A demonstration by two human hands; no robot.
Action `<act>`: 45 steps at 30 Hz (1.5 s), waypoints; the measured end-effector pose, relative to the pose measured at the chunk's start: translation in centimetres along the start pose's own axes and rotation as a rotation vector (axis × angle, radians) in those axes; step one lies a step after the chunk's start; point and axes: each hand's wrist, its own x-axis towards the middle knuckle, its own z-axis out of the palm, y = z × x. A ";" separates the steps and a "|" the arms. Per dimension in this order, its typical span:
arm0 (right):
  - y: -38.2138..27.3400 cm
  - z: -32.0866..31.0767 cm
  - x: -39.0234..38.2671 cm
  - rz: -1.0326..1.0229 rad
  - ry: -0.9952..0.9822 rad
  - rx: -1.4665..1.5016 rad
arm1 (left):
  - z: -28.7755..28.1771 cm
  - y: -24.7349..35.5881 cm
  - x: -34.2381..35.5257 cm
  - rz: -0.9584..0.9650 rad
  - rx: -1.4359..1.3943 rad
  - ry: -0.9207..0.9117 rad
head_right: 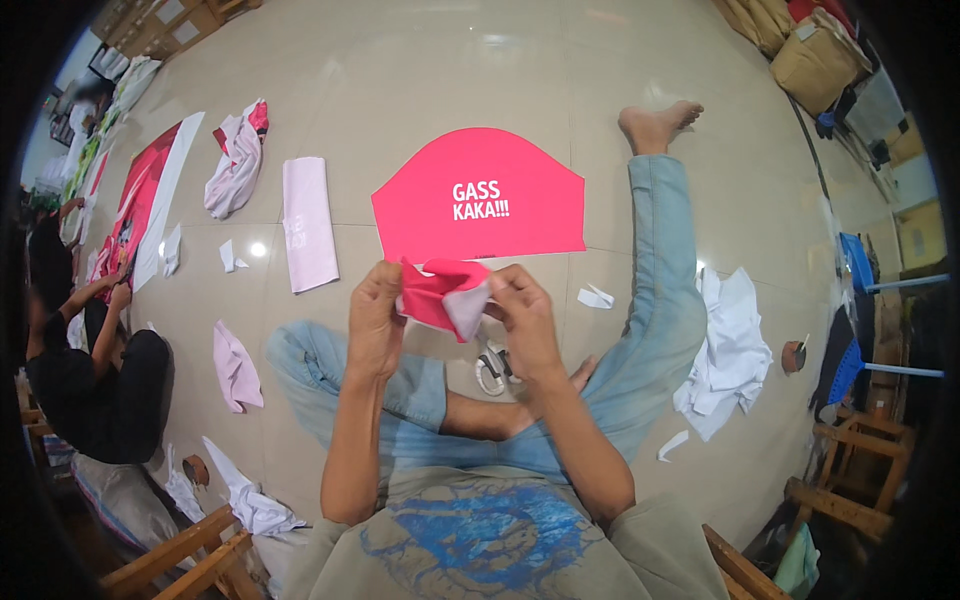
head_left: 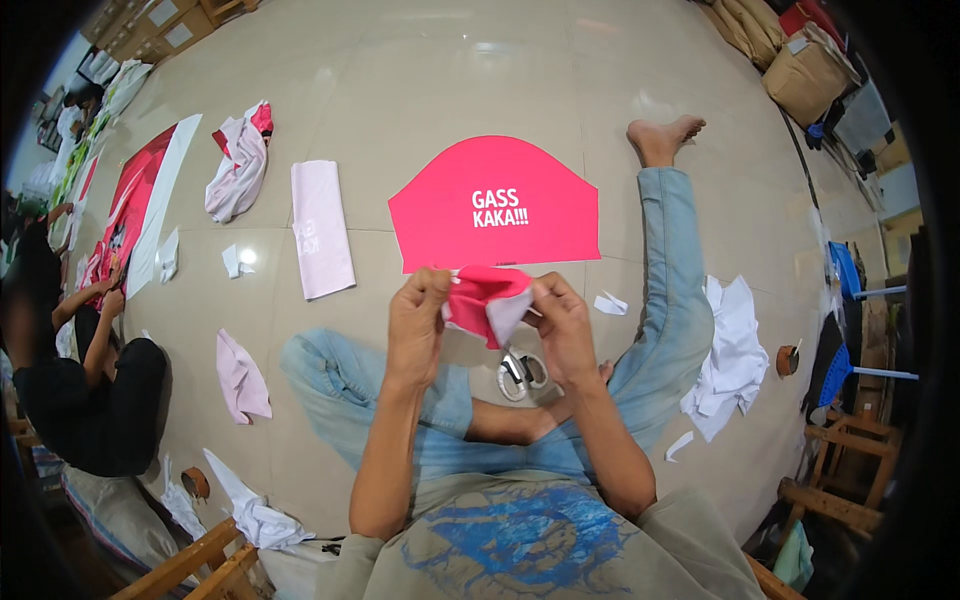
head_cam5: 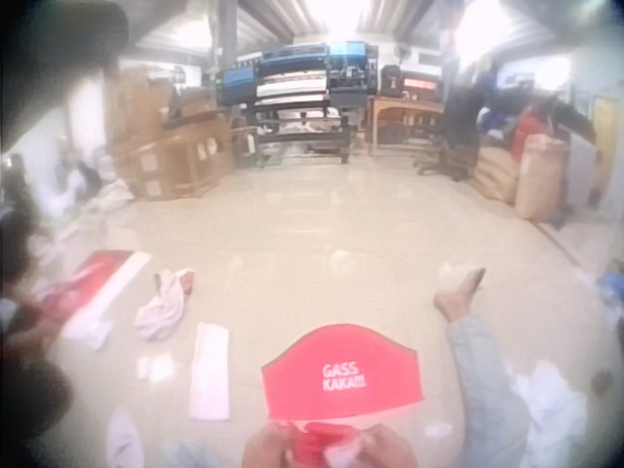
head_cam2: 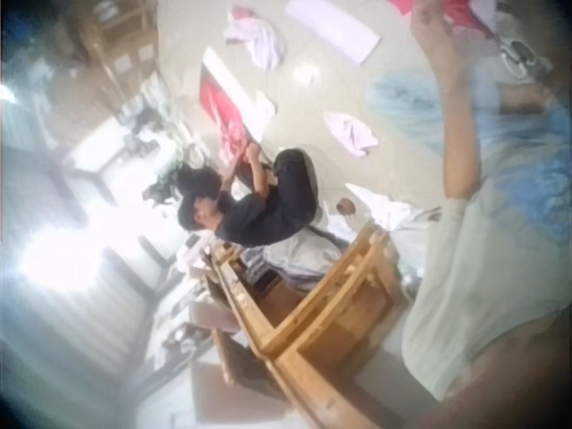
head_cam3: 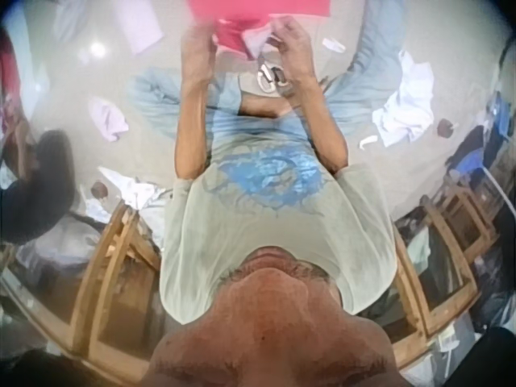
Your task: The person sits on the floor and uses scissors to cut a large piece of pink and white fabric. They trim the edges to create a specific shape, then fold the cut piece and stack it with other similar pieces.
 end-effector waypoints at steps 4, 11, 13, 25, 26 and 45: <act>-2.5 -5.2 0.3 -0.095 0.072 0.200 | -2.4 2.0 0.0 0.089 -0.051 0.073; -8.3 -10.0 0.5 -0.259 0.153 0.367 | -5.3 6.7 0.0 0.185 0.061 0.010; -8.6 -10.7 -1.4 -0.255 0.194 0.252 | -6.6 6.4 -1.4 0.102 0.233 -0.012; -4.8 -14.1 -8.5 -0.046 0.514 -1.004 | -16.4 5.2 -8.5 0.185 1.116 0.430; -5.2 -13.9 -8.3 -0.077 0.536 -1.065 | -18.5 6.6 -8.3 0.296 1.207 0.563; -0.6 -3.7 -3.6 0.048 -0.041 -0.833 | -25.5 12.9 -14.3 0.361 0.772 0.766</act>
